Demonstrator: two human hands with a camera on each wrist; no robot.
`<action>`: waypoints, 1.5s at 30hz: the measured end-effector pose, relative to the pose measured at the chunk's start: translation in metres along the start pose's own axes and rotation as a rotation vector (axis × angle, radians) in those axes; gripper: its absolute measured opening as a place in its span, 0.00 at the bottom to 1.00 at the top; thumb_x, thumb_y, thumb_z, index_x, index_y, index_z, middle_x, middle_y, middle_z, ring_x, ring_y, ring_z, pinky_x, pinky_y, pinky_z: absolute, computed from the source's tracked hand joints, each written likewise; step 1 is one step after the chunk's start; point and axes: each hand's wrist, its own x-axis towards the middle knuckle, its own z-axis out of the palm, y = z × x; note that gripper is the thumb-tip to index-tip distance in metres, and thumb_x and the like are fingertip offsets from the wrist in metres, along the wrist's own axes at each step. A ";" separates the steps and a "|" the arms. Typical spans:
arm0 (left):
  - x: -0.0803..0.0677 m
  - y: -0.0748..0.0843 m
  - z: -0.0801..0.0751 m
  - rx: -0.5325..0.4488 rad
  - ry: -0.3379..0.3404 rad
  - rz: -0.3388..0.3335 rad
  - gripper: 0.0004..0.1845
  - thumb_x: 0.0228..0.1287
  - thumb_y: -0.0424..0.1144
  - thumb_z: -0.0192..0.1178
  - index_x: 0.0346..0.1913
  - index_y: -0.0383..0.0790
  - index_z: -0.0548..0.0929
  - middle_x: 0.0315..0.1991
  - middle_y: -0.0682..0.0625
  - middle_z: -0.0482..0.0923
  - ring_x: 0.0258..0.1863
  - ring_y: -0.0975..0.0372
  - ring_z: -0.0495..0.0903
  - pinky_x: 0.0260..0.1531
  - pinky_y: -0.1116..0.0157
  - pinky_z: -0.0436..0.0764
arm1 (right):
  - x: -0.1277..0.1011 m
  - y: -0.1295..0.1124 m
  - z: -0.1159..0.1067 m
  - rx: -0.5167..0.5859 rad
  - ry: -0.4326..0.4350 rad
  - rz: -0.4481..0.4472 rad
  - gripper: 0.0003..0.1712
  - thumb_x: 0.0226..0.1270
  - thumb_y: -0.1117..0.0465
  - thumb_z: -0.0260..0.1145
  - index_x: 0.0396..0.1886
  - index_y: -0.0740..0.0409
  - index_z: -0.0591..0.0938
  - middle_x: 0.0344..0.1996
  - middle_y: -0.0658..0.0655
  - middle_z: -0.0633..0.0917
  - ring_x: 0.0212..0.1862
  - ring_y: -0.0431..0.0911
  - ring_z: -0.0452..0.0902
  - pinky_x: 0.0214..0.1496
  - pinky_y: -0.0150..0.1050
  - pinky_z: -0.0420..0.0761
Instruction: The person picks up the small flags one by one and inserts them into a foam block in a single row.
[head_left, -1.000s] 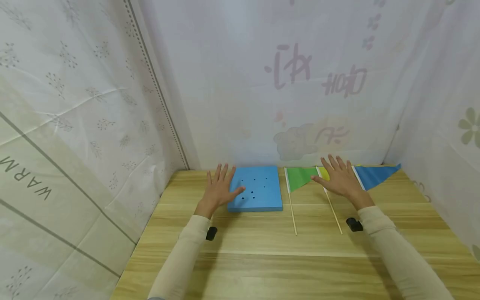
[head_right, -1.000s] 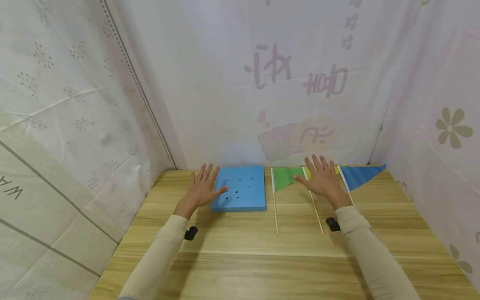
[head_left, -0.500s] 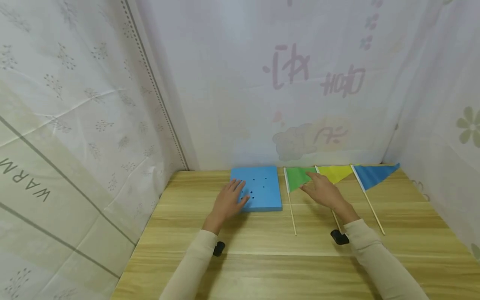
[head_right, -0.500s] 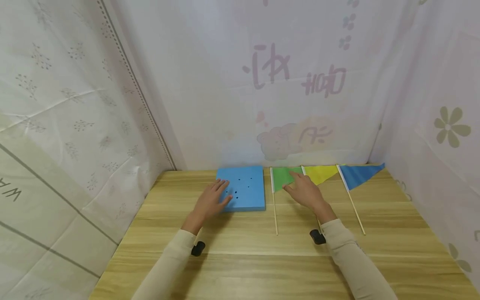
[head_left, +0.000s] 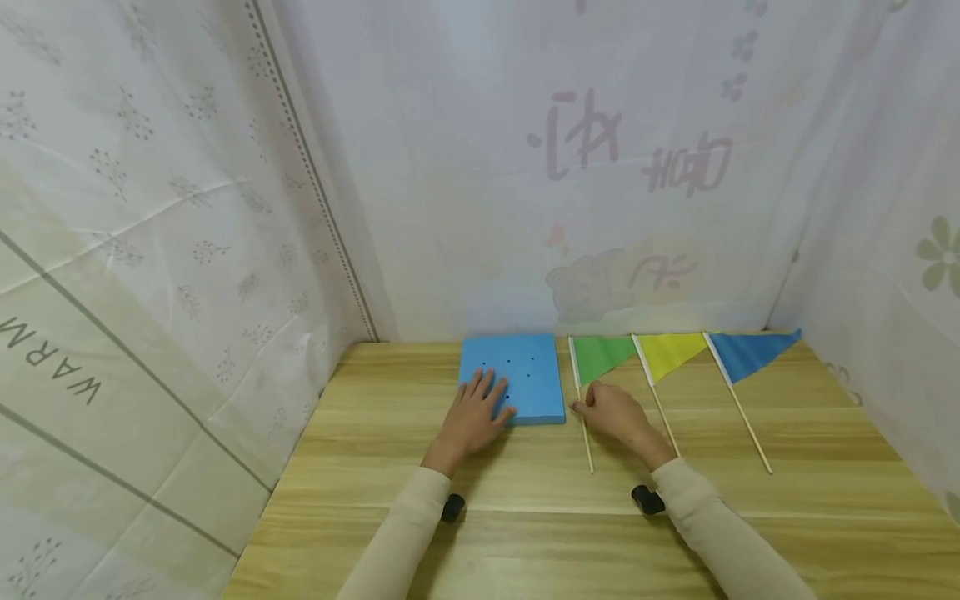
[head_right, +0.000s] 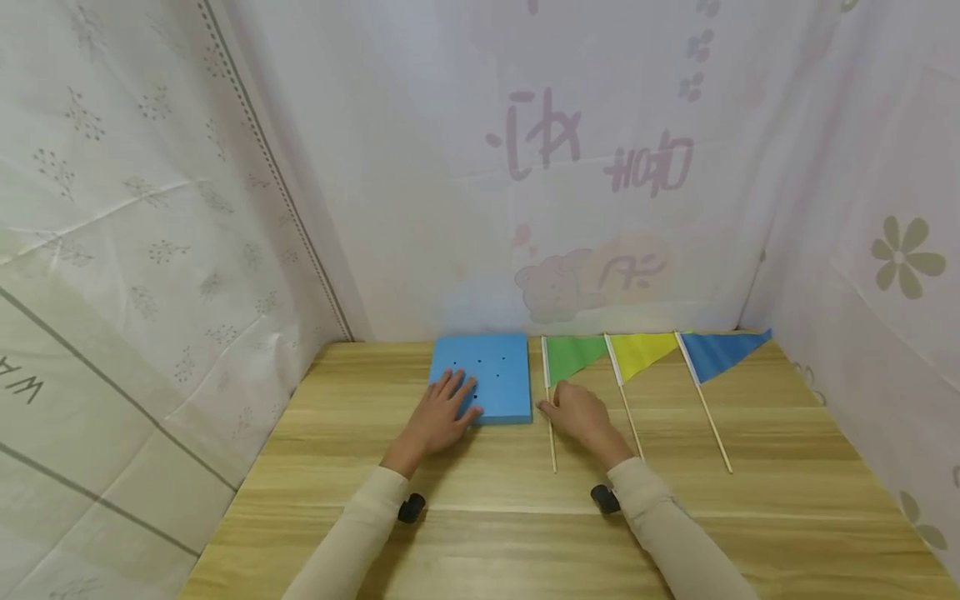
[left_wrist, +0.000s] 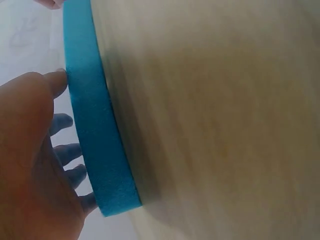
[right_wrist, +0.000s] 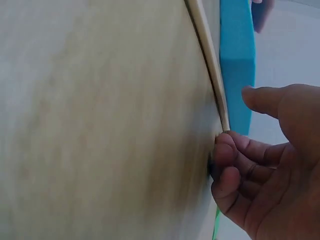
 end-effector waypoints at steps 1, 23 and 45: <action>0.000 0.000 0.001 0.008 -0.003 0.000 0.35 0.85 0.58 0.50 0.85 0.47 0.62 0.87 0.40 0.53 0.87 0.43 0.48 0.84 0.40 0.53 | 0.001 -0.002 0.001 -0.003 -0.001 0.009 0.20 0.78 0.47 0.67 0.33 0.58 0.79 0.26 0.54 0.80 0.27 0.47 0.72 0.29 0.40 0.71; -0.001 0.000 0.003 -0.018 -0.055 -0.012 0.34 0.87 0.59 0.45 0.86 0.51 0.59 0.88 0.42 0.47 0.88 0.44 0.45 0.85 0.38 0.48 | 0.007 -0.005 -0.008 0.226 -0.125 0.102 0.32 0.72 0.61 0.66 0.06 0.47 0.68 0.05 0.44 0.67 0.11 0.39 0.62 0.17 0.31 0.64; -0.002 0.000 0.001 -0.064 -0.060 0.001 0.34 0.87 0.58 0.46 0.86 0.48 0.60 0.88 0.40 0.47 0.88 0.42 0.45 0.84 0.36 0.46 | 0.007 -0.009 -0.026 0.261 -0.080 0.136 0.14 0.75 0.64 0.64 0.27 0.65 0.85 0.22 0.59 0.87 0.24 0.48 0.86 0.32 0.41 0.89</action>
